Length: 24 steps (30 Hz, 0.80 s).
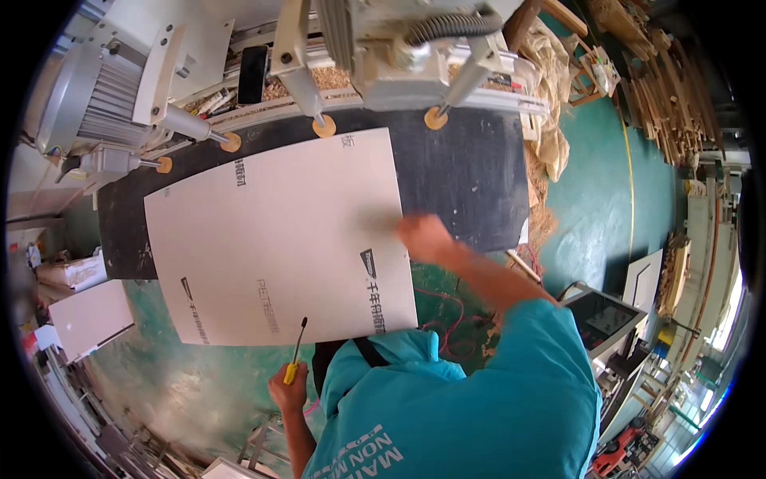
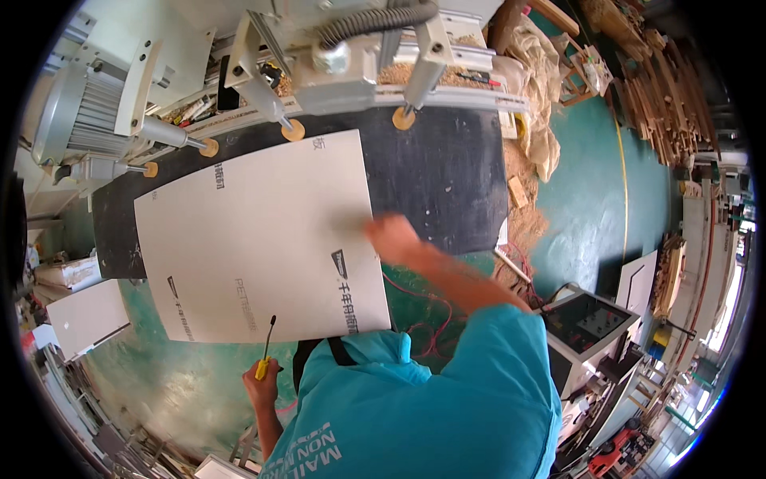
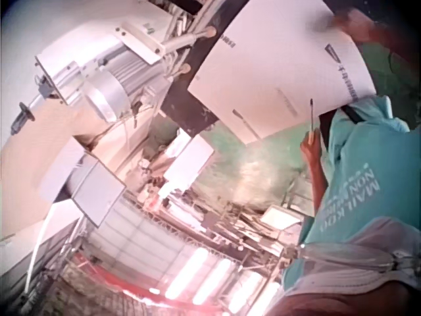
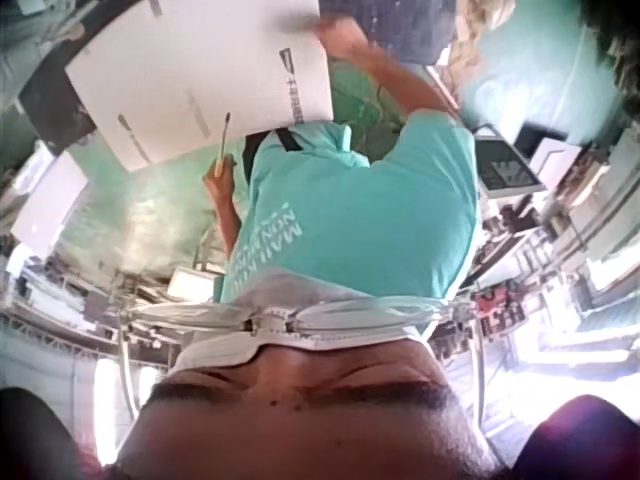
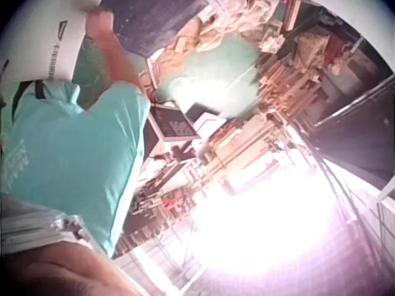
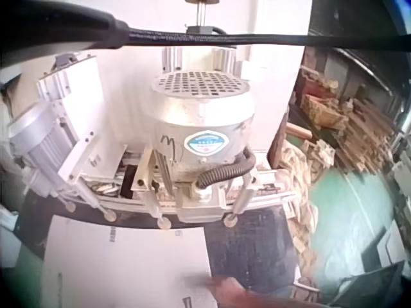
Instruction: The person positions a rectangular panel under a multi-spindle drilling machine, uses a measuring tape to align it, and operates the machine to drill holes into the panel. The person then moves the panel to a different workstation, returns it to the drilling machine, and drills more holes.
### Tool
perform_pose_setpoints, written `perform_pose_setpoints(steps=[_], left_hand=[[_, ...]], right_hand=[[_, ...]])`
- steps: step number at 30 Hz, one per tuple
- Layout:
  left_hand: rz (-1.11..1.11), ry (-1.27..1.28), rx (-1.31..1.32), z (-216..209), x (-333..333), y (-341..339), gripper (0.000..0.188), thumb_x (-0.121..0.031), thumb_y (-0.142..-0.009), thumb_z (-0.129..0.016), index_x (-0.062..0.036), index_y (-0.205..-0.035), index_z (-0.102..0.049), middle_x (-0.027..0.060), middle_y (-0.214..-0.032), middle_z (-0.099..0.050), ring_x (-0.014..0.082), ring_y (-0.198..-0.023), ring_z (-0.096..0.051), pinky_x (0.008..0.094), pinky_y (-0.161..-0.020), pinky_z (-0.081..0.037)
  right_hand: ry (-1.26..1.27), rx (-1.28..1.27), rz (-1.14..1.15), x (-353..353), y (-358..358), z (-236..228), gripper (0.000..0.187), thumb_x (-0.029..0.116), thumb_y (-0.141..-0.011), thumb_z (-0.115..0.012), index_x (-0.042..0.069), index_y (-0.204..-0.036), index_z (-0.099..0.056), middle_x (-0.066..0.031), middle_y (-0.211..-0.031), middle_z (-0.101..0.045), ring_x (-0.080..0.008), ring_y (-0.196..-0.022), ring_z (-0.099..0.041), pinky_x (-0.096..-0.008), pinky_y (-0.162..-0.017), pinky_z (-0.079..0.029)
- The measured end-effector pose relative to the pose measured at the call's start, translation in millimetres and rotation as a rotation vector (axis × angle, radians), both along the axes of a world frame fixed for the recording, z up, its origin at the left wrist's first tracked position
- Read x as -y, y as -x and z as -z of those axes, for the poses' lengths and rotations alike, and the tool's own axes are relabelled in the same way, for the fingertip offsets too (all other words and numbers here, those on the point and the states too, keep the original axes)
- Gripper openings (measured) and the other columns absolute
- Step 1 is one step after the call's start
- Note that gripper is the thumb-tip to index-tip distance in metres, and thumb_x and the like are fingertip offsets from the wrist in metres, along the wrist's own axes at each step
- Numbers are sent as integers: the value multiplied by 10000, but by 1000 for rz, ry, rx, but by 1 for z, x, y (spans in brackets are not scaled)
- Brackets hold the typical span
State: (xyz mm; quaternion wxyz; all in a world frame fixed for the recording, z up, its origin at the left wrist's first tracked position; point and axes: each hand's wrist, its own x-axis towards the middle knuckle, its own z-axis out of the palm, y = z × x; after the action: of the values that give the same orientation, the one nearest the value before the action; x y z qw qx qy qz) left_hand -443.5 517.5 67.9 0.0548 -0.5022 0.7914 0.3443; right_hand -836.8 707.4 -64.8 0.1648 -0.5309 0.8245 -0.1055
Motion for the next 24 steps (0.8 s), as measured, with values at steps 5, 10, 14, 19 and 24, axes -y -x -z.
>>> perform_pose_setpoints(steps=[5, 10, 14, 19, 24], left_hand=[[104, -2, -2, 1, 9, -14, 263, -262, -822, -726, -19, -744, -661, 119, -626, -646, 281, -558, -627, 372, -567, -480], [137, -53, -69, 15, 21, -42, 247, -231, -837, -716, -2, -756, -666, 107, -617, -645, 229, -552, -626, 352, -558, -478], [179, -126, -56, 33, 19, -64, 242, -227, -841, -716, 4, -780, -679, 103, -623, -648, 198, -564, -630, 348, -560, -480], [178, -178, -170, 63, 20, -128, 262, -245, -845, -725, 8, -806, -670, 112, -626, -622, 181, -561, -602, 353, -553, -465], [260, -110, -246, 62, 38, -191, 264, -252, -846, -722, 0, -803, -654, 117, -610, -586, 229, -533, -565, 375, -541, -447]], right_hand=[[192, -215, 150, 78, 95, 5, 122, 80, -763, -577, 111, -864, -637, -45, -935, -630, -267, -928, -627, -400, -796, -515], [198, -168, 36, 43, 38, 9, 118, 74, -739, -596, 115, -843, -633, -17, -931, -603, -237, -917, -611, -373, -806, -510], [243, -82, -150, -48, -91, 12, 118, 119, -692, -634, 101, -783, -562, -53, -819, -546, -247, -754, -588, -389, -633, -503], [61, 168, -323, -194, -291, 16, 101, 161, -708, -626, 123, -787, -577, -52, -798, -557, -246, -763, -600, -396, -637, -507], [148, -273, 391, -154, -267, -3, 117, 114, -736, -638, 122, -851, -659, -57, -784, -601, -272, -746, -616, -409, -662, -513]])
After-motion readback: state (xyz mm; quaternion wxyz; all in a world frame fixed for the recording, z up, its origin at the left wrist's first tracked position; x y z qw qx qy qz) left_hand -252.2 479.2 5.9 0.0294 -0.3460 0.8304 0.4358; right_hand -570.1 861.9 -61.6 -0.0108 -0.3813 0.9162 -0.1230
